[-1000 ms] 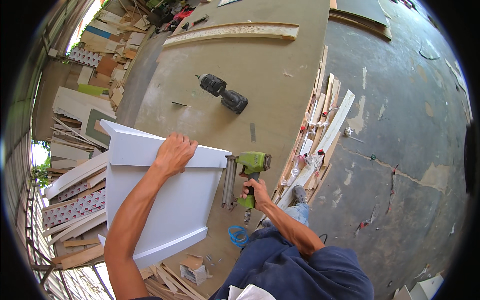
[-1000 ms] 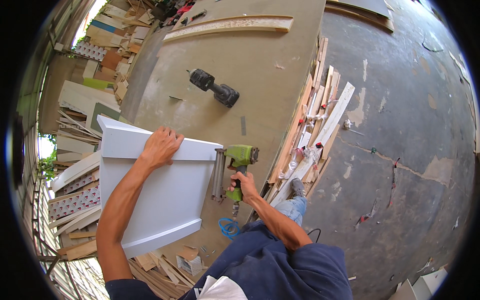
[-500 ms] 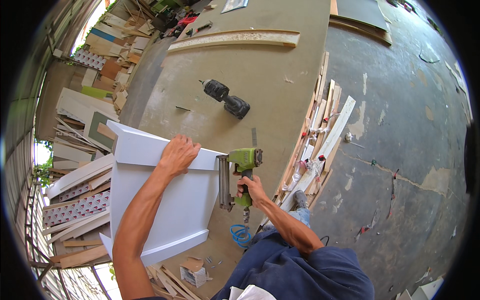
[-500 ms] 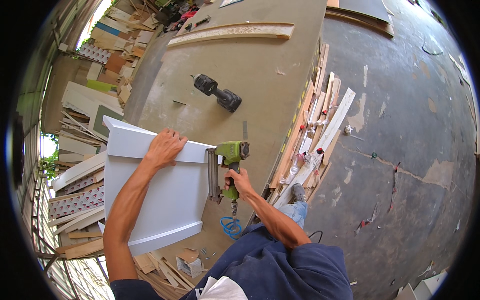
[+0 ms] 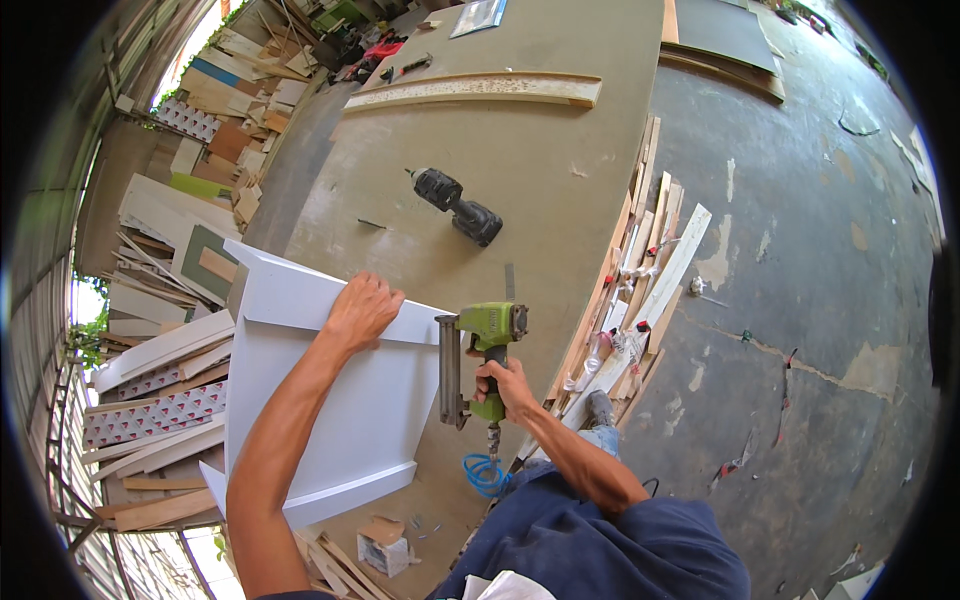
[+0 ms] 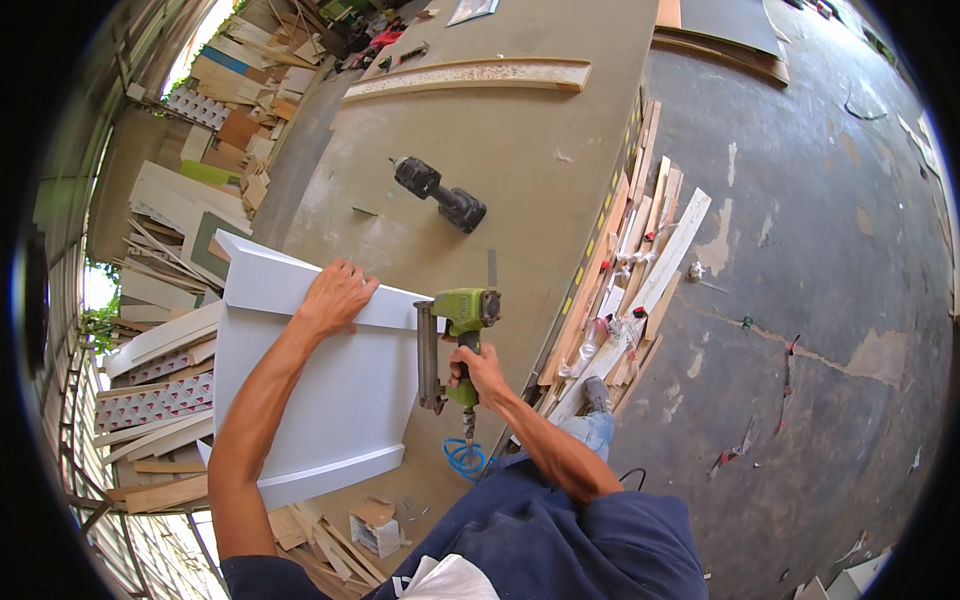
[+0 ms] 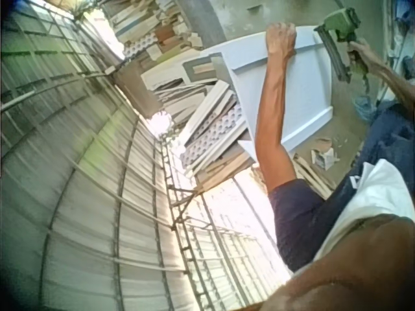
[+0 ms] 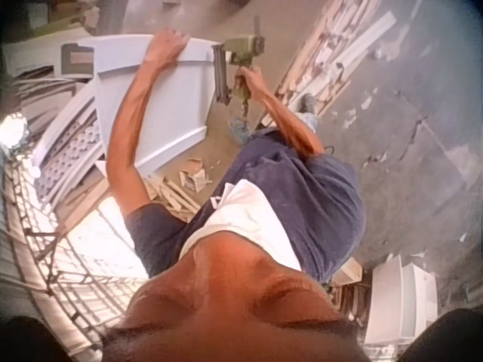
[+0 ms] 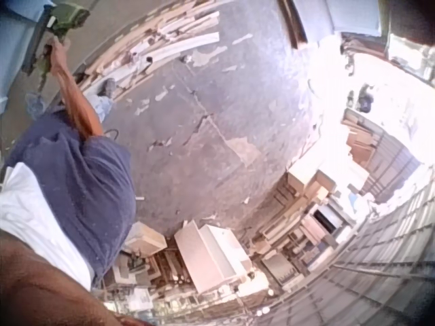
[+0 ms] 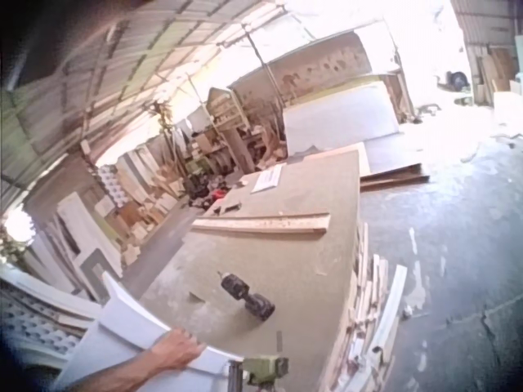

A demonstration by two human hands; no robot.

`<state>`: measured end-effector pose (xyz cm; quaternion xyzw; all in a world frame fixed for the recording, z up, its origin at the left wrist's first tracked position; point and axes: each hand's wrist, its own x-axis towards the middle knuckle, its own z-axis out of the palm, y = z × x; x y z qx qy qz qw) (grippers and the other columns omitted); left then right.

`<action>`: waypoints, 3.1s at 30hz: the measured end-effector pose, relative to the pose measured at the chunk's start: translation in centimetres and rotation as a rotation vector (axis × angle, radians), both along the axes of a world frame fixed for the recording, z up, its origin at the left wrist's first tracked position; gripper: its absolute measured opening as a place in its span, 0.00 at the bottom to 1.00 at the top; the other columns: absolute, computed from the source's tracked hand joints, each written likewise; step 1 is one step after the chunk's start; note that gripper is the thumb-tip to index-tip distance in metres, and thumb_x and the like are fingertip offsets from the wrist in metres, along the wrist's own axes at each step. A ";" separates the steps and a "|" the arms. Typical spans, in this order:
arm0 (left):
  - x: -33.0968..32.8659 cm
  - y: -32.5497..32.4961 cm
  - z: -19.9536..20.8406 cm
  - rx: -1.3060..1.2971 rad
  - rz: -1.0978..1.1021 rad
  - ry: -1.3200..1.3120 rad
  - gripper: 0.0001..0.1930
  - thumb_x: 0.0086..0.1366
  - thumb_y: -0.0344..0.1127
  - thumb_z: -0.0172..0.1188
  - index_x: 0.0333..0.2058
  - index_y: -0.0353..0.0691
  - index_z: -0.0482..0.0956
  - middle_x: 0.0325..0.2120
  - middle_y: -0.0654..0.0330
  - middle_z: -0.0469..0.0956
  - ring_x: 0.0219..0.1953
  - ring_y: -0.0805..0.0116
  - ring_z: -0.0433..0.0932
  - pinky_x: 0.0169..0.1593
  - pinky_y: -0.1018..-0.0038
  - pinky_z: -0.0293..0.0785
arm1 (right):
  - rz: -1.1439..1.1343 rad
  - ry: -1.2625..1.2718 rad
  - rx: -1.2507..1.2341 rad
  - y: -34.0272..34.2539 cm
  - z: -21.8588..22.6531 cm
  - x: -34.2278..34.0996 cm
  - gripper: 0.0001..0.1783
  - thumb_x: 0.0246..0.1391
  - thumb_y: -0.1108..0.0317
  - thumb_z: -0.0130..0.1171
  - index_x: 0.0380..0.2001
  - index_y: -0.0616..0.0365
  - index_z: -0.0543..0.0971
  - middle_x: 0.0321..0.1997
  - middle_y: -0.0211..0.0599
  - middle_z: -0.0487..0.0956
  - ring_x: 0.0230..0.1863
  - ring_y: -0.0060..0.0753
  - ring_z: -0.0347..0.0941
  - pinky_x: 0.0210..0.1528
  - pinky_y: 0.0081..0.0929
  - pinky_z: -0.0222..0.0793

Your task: The person assembles a white cabinet component on a workbench. They use a cordless drill to drive screws into the joints of the white panels and then use a pneumatic nail gun to secure the edges of the assembly.

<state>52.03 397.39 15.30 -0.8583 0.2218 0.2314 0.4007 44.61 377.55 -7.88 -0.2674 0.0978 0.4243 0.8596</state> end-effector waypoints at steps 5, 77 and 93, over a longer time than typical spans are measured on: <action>1.5 -1.5 5.5 0.067 0.194 0.046 0.34 0.38 0.53 0.83 0.43 0.44 0.80 0.37 0.60 0.85 0.44 0.64 0.84 0.55 0.63 0.72 | -0.016 -0.096 0.028 -0.9 3.3 0.5 0.15 0.55 0.72 0.59 0.45 0.65 0.74 0.20 0.34 0.71 0.18 0.30 0.69 0.26 0.32 0.72; -4.0 0.5 14.7 -0.958 0.169 -0.321 0.51 0.37 0.37 0.66 0.68 0.46 0.62 0.48 0.53 0.71 0.54 0.51 0.67 0.67 0.57 0.56 | 0.095 -0.410 0.160 -0.3 16.0 3.5 0.20 0.59 0.74 0.56 0.55 0.61 0.76 0.19 0.30 0.70 0.18 0.24 0.68 0.25 0.28 0.69; -3.7 2.2 14.2 -1.104 0.288 -0.493 0.33 0.54 0.41 0.55 0.60 0.41 0.72 0.45 0.55 0.75 0.53 0.57 0.70 0.68 0.60 0.52 | 0.047 -0.417 0.050 0.0 14.8 1.0 0.18 0.59 0.75 0.56 0.53 0.64 0.75 0.19 0.31 0.70 0.18 0.25 0.69 0.26 0.29 0.69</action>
